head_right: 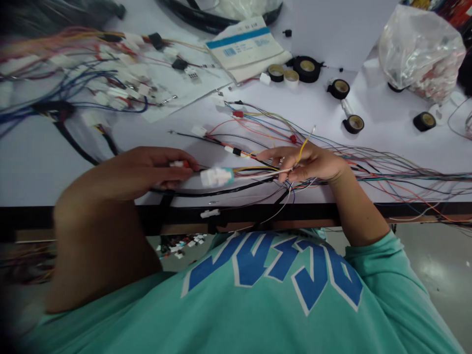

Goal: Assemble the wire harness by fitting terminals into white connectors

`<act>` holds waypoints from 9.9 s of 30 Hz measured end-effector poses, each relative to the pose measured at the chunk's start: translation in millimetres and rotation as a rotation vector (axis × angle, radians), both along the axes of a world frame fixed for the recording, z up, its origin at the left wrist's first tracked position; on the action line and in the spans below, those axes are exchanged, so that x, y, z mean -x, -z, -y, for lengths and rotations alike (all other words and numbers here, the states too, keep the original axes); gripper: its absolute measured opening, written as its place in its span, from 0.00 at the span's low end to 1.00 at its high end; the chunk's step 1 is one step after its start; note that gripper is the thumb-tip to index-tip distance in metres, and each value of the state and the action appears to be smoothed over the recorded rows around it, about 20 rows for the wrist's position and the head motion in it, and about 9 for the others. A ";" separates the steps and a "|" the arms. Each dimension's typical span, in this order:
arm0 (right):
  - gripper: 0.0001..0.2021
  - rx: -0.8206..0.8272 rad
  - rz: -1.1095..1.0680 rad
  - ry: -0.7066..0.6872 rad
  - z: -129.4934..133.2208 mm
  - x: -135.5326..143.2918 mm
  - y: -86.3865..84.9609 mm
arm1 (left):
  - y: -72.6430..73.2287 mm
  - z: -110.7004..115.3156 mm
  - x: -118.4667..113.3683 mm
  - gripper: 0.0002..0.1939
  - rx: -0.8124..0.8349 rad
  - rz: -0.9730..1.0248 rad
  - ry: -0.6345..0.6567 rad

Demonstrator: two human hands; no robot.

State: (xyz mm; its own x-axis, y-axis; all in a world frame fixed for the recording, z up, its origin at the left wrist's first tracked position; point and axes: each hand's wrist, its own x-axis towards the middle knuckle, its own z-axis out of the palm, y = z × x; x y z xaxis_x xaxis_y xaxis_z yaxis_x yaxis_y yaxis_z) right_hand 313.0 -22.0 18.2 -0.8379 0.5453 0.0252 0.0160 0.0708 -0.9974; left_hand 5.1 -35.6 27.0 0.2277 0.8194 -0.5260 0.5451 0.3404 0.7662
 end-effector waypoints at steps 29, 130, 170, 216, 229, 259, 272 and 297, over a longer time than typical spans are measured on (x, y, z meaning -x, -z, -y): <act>0.11 0.006 0.029 0.473 8.5 19.4 7.0 | 12.8 9.0 -26.9 0.13 -0.139 1.037 -0.096; 0.03 -0.252 0.574 0.103 -11.4 53.9 1.2 | -22.4 24.3 -24.8 0.16 -0.812 0.571 0.373; 0.06 -0.166 0.597 0.158 -27.3 27.1 -12.9 | 1.8 12.5 -98.2 0.17 -0.696 -0.467 0.477; 0.07 -0.488 0.933 -0.136 -21.0 29.2 -26.7 | 7.8 19.3 -120.7 0.17 -0.576 -0.725 0.589; 0.12 -0.643 0.820 0.135 -5.8 24.8 -46.3 | 6.1 14.3 -116.7 0.20 -0.636 -0.706 0.533; 0.11 0.252 0.188 0.510 25.8 17.6 3.9 | 0.5 -5.9 -97.1 0.17 -0.621 -0.653 0.549; 0.14 0.272 -0.025 0.604 19.1 9.6 3.7 | 2.5 -9.4 -94.2 0.16 -0.663 -0.565 0.645; 0.14 0.087 0.160 0.404 11.2 21.9 -14.7 | -16.7 34.6 -9.6 0.14 -0.283 0.107 0.321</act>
State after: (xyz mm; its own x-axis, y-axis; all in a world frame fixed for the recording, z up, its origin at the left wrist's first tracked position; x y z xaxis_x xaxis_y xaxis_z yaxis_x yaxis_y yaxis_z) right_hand 291.0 -33.1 32.8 -0.5468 0.8240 -0.1485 0.1802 -0.0574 -0.9820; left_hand 14.7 -70.2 43.7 0.5352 0.8068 -0.2503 0.5016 -0.0651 0.8626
